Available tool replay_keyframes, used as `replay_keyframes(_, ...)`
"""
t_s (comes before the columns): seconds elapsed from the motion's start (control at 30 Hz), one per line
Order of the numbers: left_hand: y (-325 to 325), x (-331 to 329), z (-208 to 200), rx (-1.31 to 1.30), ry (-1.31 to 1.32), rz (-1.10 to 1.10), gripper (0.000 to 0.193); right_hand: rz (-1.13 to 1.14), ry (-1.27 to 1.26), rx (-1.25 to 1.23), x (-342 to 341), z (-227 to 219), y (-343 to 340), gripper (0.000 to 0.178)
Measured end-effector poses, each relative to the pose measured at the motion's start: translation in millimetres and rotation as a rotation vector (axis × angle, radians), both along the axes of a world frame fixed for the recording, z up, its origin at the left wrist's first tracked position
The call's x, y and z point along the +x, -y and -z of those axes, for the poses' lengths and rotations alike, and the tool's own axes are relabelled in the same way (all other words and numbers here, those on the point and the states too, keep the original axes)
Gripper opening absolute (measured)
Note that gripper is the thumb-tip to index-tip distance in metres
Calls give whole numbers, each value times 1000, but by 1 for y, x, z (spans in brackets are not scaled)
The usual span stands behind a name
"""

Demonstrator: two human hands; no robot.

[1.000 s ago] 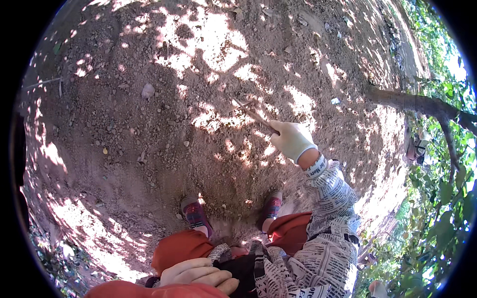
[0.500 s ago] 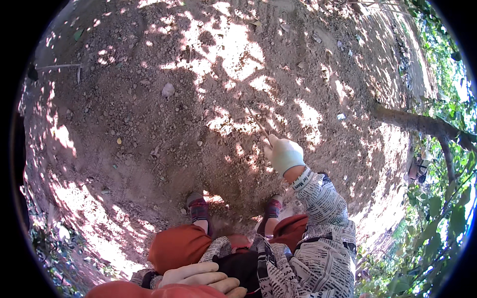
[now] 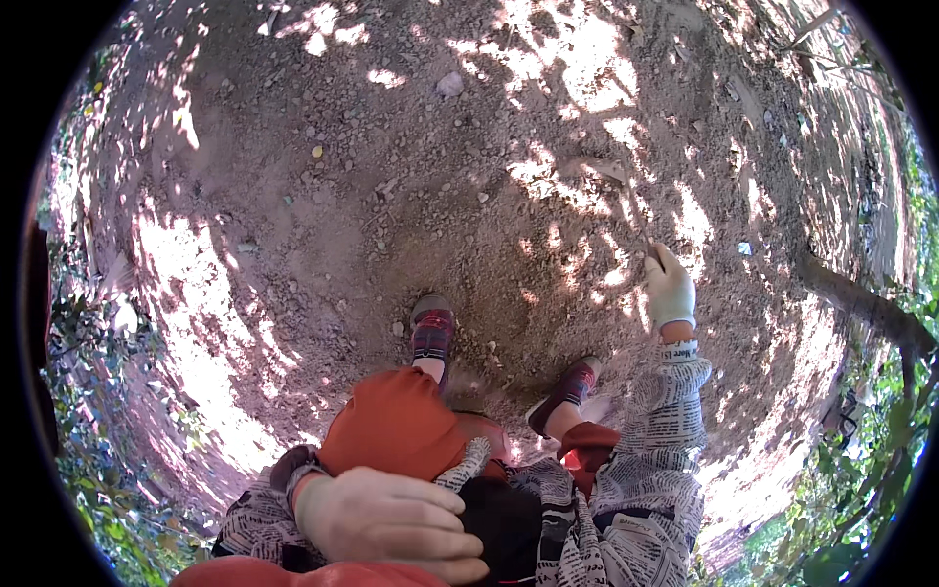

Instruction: The person pokes holes in the soil using a stick and places seeds into the holes by hand.

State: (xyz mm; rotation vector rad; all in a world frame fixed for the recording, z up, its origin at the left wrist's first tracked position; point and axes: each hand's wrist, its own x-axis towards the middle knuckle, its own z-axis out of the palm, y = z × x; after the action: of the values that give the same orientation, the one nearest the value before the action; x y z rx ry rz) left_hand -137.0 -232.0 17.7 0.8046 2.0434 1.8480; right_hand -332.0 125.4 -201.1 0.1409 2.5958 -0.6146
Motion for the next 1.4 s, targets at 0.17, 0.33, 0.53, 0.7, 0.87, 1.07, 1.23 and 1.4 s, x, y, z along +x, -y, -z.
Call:
replay_keyframes(0.17,62,12,134,-318,424,-705,25,147,-240,473,-12,-25,-56,33)
replay_keyframes(0.33,107,31,330,-819,454,-936,30,-15,-143,93,19,-21,-53,34)
replay_keyframes(0.53,106,-30,384,-1031,386,-1016,33,-205,12,267,37,-17,43,36)
replay_keyframes(0.7,111,-84,398,-1075,315,-930,28,-359,51,463,12,-12,83,37)
replay_keyframes(0.87,131,-124,410,-1128,315,-858,18,-407,73,478,-7,-17,97,31)
replay_keyframes(1.07,106,-262,403,-845,188,-875,16,-405,76,489,-19,-24,98,33)
replay_keyframes(1.23,111,-328,416,-1078,56,-691,15,-416,97,501,-27,-24,110,33)
replay_keyframes(1.4,107,-346,426,-1246,142,-518,17,-427,65,458,-27,-24,106,32)
